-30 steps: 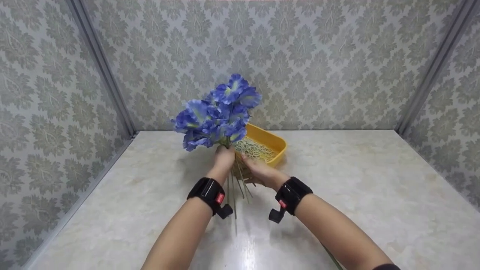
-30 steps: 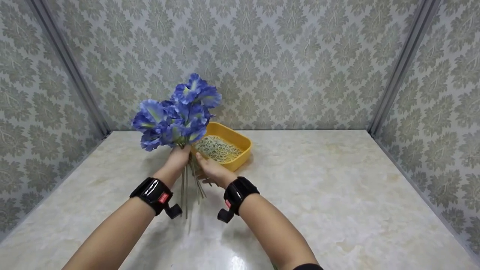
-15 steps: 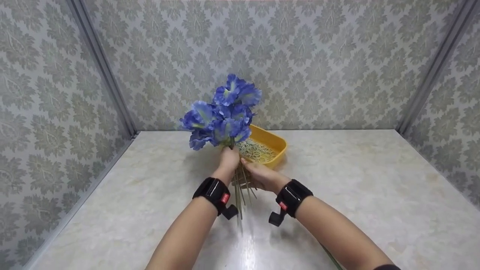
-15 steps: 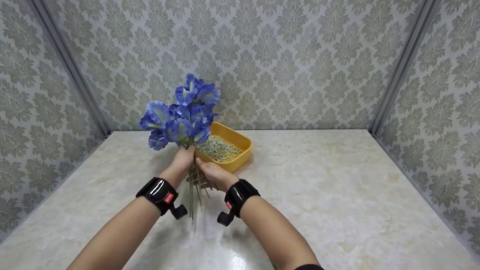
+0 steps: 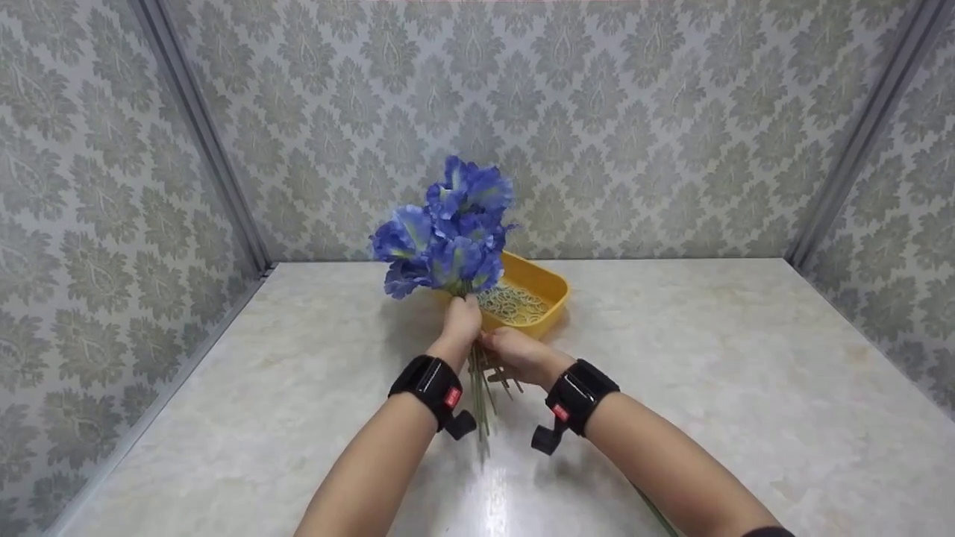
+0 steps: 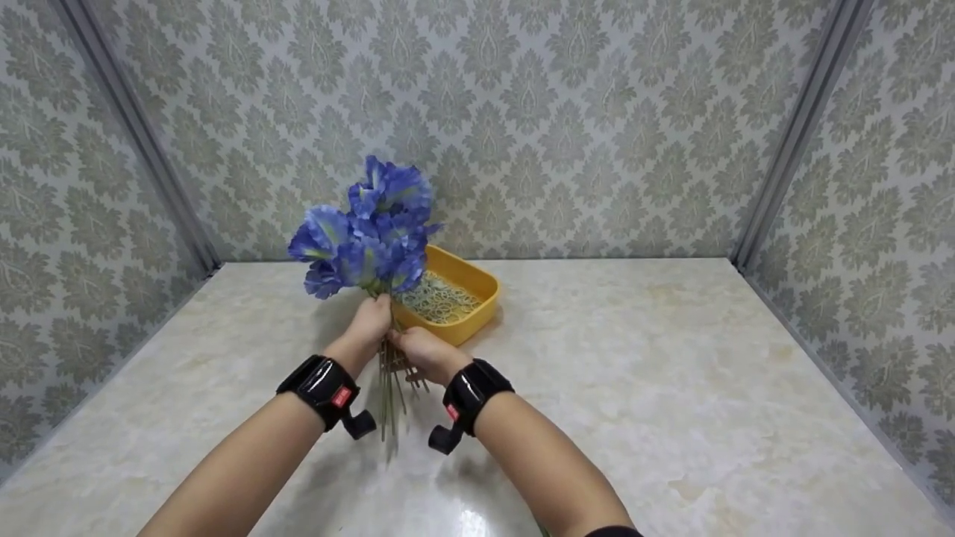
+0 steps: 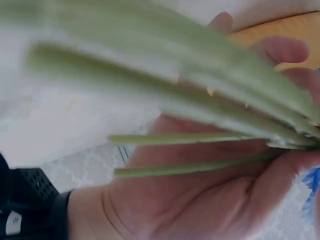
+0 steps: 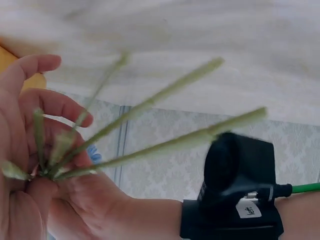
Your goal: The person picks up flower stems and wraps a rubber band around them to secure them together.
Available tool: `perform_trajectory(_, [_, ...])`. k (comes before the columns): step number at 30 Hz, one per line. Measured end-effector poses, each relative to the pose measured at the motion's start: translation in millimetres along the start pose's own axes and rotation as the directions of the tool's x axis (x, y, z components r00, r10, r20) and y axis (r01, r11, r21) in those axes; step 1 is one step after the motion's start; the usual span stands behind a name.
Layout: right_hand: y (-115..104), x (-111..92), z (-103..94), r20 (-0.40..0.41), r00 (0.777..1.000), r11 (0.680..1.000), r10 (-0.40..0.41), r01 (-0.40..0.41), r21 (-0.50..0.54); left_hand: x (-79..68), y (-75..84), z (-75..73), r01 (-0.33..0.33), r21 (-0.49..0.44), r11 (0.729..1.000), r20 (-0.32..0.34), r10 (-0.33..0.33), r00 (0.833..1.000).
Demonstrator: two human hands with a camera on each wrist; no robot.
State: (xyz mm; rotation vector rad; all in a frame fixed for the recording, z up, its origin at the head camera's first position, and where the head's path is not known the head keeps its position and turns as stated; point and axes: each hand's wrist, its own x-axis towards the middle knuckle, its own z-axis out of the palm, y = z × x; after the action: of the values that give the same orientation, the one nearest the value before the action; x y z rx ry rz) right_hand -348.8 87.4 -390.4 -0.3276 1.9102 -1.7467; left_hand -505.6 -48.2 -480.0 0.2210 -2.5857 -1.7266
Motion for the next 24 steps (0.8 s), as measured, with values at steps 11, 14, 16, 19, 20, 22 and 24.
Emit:
perform_trajectory(11, [-5,-2,-5.4,0.004,1.0,0.999,-0.01,0.01,0.034,-74.3,60.8,-21.9,0.021,-0.024,0.999,0.001,-0.021,1.0])
perform_trajectory(14, [-6,-5,-6.9,-0.02,1.0,1.0,-0.019,0.019,0.008,-70.3,50.8,-24.8,-0.059,0.005,0.998,0.007,0.059,0.998])
perform_trajectory(16, [-4,-7,-8.5,-0.03,0.999,0.999,-0.042,0.042,-0.024,-52.6,34.9,-22.0,-0.083,0.006,0.997,0.068,0.082,0.994])
perform_trajectory(19, [-1,-8,-9.7,-0.035,0.996,0.995,-0.078,0.075,-0.067,-46.1,25.3,-22.0,-0.129,0.025,0.991,0.125,0.124,0.984])
perform_trajectory(20, [0,-9,-9.7,-0.037,0.995,0.993,-0.088,0.085,-0.086,-57.4,33.3,-27.1,-0.112,0.006,0.994,0.157,0.11,0.982])
perform_trajectory(22, [0,-9,-9.5,-0.043,0.994,0.987,-0.104,0.098,-0.13,-83.4,52.4,-37.1,-0.057,-0.02,0.998,0.206,0.06,0.977])
perform_trajectory(24, [0,-10,-9.0,-0.052,0.993,0.983,-0.109,0.1,-0.157,-109.0,70.7,-45.3,-0.032,-0.054,0.998,0.212,0.042,0.976])
